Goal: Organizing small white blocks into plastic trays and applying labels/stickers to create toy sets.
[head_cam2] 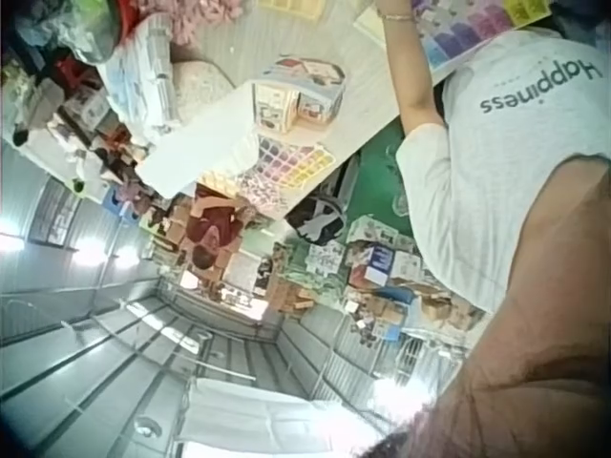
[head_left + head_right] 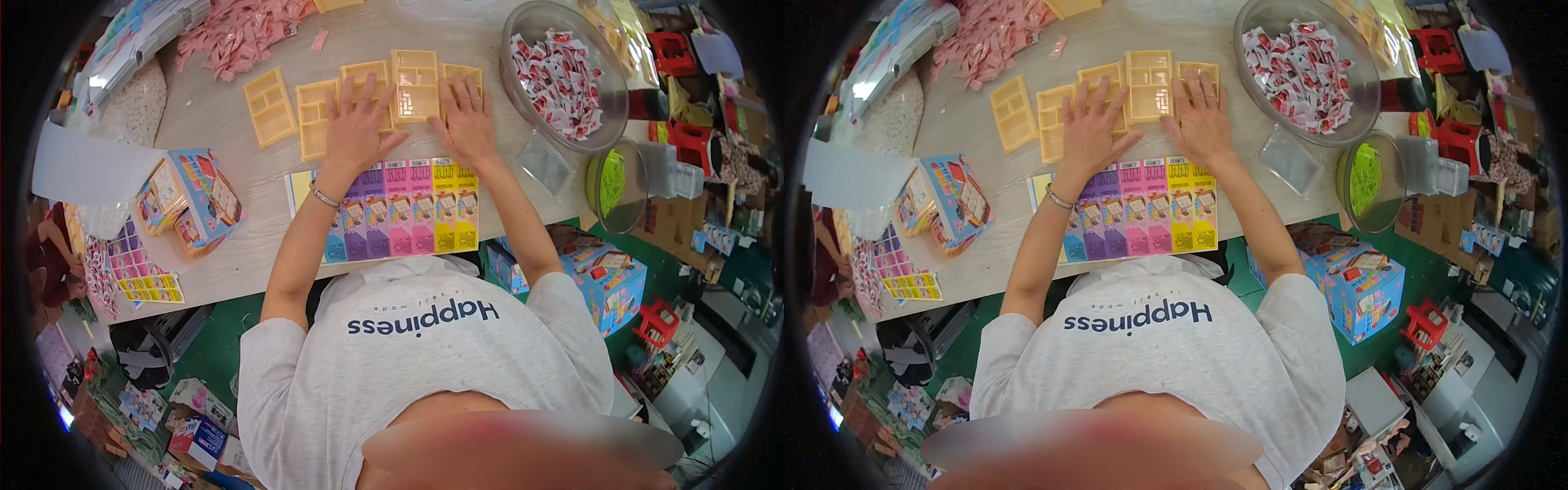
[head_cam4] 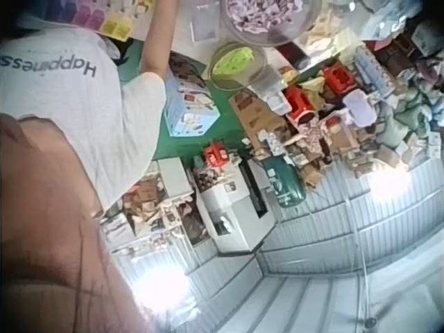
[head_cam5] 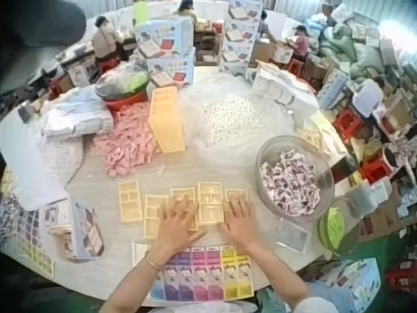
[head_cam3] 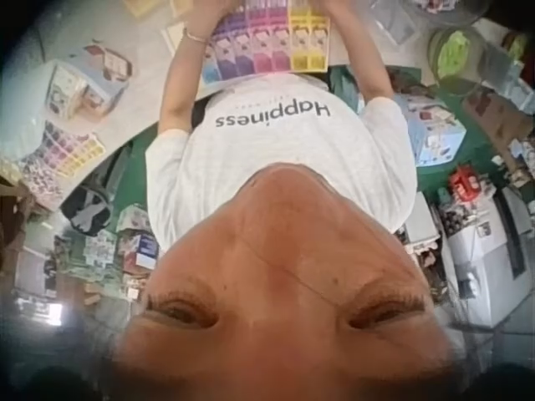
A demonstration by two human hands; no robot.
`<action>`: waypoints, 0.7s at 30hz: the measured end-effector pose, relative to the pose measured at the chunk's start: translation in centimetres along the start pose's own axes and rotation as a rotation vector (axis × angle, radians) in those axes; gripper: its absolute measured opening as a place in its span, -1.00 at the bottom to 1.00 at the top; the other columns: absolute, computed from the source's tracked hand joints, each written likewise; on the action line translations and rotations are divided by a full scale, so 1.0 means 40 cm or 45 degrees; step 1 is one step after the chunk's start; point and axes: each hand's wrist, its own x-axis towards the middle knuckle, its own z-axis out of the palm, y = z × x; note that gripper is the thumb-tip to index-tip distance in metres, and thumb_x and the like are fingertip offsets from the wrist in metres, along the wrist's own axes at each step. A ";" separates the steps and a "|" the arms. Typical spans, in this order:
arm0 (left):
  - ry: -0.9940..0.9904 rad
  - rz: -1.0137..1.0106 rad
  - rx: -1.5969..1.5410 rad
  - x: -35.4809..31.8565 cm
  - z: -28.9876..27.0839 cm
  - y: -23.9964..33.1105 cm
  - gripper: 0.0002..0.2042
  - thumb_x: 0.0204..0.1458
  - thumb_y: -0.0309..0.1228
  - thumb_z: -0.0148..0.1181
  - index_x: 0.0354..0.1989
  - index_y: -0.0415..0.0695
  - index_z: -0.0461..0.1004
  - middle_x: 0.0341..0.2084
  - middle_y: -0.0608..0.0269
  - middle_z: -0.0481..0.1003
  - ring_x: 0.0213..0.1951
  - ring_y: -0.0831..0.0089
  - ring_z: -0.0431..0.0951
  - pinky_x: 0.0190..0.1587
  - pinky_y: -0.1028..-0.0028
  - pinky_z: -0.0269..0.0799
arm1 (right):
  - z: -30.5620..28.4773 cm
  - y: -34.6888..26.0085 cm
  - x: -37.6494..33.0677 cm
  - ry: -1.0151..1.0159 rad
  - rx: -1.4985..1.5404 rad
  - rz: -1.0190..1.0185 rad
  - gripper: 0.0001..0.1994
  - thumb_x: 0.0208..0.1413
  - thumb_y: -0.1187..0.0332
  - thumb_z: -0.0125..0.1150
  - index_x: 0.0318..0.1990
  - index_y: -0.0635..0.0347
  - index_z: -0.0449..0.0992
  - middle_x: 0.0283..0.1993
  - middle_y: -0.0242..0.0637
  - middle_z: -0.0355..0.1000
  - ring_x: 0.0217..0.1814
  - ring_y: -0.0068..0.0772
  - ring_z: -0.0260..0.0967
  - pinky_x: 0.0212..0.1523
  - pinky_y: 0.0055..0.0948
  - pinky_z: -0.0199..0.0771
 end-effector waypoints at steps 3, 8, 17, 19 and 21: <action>0.013 -0.006 -0.064 -0.004 -0.011 -0.005 -0.17 -0.05 0.29 0.17 0.41 0.21 0.19 0.42 0.20 0.08 0.44 -0.04 -0.09 0.37 -0.24 -0.24 | 0.012 -0.006 0.029 0.051 0.124 0.111 -0.30 0.19 -0.04 0.08 0.43 0.01 0.13 0.48 -0.05 0.02 0.56 0.11 -0.20 0.45 0.23 -0.22; 0.149 -0.279 0.054 -0.011 -0.107 -0.112 -0.24 0.13 0.20 0.00 0.46 0.13 0.07 0.47 0.19 -0.03 0.48 0.00 -0.20 0.39 -0.22 -0.34 | 0.010 -0.009 0.101 0.074 -0.086 0.237 -0.27 0.17 -0.12 0.07 0.43 -0.03 0.14 0.49 -0.04 0.02 0.56 0.19 -0.21 0.44 0.30 -0.26; -0.027 -0.681 0.201 -0.187 -0.071 -0.337 -0.31 0.20 0.13 -0.04 0.45 0.10 0.08 0.46 0.13 0.00 0.46 -0.05 -0.09 0.33 -0.34 -0.21 | 0.050 0.033 0.172 0.065 -0.171 0.180 -0.31 0.19 -0.12 0.01 0.43 -0.09 0.17 0.50 -0.15 0.03 0.57 0.10 -0.20 0.45 0.27 -0.28; 0.029 -0.682 0.199 -0.189 -0.065 -0.331 -0.28 0.16 0.16 0.00 0.45 0.11 0.09 0.46 0.14 0.02 0.45 -0.07 -0.05 0.33 -0.33 -0.21 | 0.044 0.038 0.151 0.037 -0.158 0.130 -0.32 0.19 -0.12 0.01 0.43 -0.10 0.18 0.50 -0.16 0.03 0.57 0.11 -0.19 0.46 0.27 -0.28; 0.088 -0.680 0.195 -0.177 -0.063 -0.308 -0.25 0.12 0.19 0.04 0.44 0.13 0.10 0.45 0.14 0.03 0.43 -0.09 -0.01 0.33 -0.33 -0.21 | 0.046 0.034 0.138 0.011 -0.147 0.081 -0.32 0.19 -0.11 0.01 0.43 -0.10 0.18 0.50 -0.16 0.03 0.57 0.11 -0.19 0.46 0.27 -0.28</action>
